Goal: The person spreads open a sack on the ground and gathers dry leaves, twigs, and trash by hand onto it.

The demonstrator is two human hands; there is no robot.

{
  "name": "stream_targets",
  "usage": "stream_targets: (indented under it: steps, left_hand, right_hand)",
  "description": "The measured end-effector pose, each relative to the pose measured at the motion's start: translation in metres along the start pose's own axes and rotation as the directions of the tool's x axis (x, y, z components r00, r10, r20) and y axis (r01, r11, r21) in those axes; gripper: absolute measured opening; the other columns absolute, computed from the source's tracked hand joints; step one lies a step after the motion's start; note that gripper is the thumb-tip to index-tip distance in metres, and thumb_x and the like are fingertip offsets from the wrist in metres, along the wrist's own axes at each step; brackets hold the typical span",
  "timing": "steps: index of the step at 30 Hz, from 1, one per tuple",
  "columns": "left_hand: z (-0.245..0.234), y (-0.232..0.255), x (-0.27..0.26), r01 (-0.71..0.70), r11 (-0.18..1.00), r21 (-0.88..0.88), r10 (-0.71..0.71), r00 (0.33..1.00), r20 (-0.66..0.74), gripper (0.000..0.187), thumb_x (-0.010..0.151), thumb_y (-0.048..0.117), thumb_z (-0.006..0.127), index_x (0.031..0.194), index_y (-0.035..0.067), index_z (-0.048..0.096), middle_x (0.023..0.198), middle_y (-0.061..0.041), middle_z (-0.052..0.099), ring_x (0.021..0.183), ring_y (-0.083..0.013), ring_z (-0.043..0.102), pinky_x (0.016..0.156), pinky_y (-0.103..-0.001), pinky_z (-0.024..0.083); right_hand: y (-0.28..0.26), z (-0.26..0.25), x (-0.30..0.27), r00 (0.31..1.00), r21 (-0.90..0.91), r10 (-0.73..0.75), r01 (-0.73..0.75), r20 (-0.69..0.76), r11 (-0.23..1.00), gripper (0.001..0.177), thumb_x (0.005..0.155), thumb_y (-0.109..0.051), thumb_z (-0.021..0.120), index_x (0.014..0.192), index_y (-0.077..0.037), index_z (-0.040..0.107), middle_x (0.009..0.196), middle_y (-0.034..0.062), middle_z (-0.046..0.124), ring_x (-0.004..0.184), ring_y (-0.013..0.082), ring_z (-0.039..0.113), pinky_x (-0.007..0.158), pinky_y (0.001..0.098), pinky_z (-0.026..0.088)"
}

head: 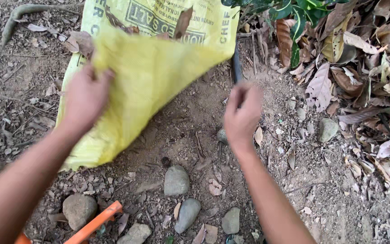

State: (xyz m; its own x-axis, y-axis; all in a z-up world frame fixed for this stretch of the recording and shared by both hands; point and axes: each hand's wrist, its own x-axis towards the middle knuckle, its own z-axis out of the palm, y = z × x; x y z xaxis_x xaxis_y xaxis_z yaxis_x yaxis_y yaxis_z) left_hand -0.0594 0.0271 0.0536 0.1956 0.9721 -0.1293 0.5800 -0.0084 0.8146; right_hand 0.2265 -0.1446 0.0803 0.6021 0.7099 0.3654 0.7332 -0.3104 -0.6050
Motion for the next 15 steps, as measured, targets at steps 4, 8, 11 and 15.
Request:
stream_targets:
  steps: [4, 8, 11, 15]
  left_hand:
    - [-0.037, 0.021, 0.01, 0.13, 0.91, -0.394, -0.124, 0.991, 0.042, 0.02, 0.106, 0.017, 0.057, 0.114, 0.002, 0.067, 0.097, -0.008, 0.073, 0.07, -0.0145, 0.062, 0.063, -0.034, 0.054]
    - [-0.023, 0.028, 0.01, -0.037, 0.885, -0.464, 0.067, 0.997, 0.049, 0.021, 0.107, 0.014, 0.056, 0.118, 0.0, 0.067, 0.103, -0.007, 0.073, 0.082, -0.0097, 0.067, 0.074, -0.029, 0.056]
    - [-0.003, 0.031, 0.005, 0.009, 0.937, -0.348, 0.041, 0.99, 0.134, 0.022, 0.107, 0.016, 0.058, 0.118, 0.0, 0.067, 0.099, -0.009, 0.072, 0.079, -0.0133, 0.065, 0.071, -0.032, 0.055]
    - [0.018, 0.034, 0.002, -0.04, 0.992, -0.118, 0.064, 0.976, 0.206, 0.025, 0.104, 0.02, 0.062, 0.12, 0.002, 0.068, 0.091, -0.014, 0.071, 0.074, -0.0197, 0.062, 0.067, -0.04, 0.05]
  right_hand:
    - [0.06, 0.043, -0.108, 0.765, -0.256, -0.152, 0.385, 0.626, 0.887, 0.077, 0.086, -0.046, 0.078, 0.149, -0.009, 0.056, 0.11, 0.0248, 0.059, 0.099, 0.0369, 0.06, 0.083, 0.0462, 0.05]
    - [0.128, 0.019, -0.157, 0.672, -0.111, -0.342, 0.535, 0.657, 0.838, 0.037, 0.102, -0.016, 0.059, 0.139, -0.022, 0.058, 0.126, 0.0123, 0.062, 0.118, 0.0344, 0.062, 0.104, 0.0432, 0.053]
    - [0.139, -0.015, -0.157, 0.681, -0.189, -0.222, 0.474, 0.698, 0.86, 0.028, 0.115, -0.034, 0.052, 0.142, -0.032, 0.045, 0.121, 0.0063, 0.058, 0.112, 0.0298, 0.058, 0.101, 0.0416, 0.051]
    - [0.117, -0.042, -0.162, 0.614, -0.164, -0.49, 0.711, 0.618, 0.684, 0.07, 0.087, -0.057, 0.058, 0.15, -0.035, 0.039, 0.145, 0.0265, 0.041, 0.125, 0.0469, 0.047, 0.099, 0.0659, 0.041]
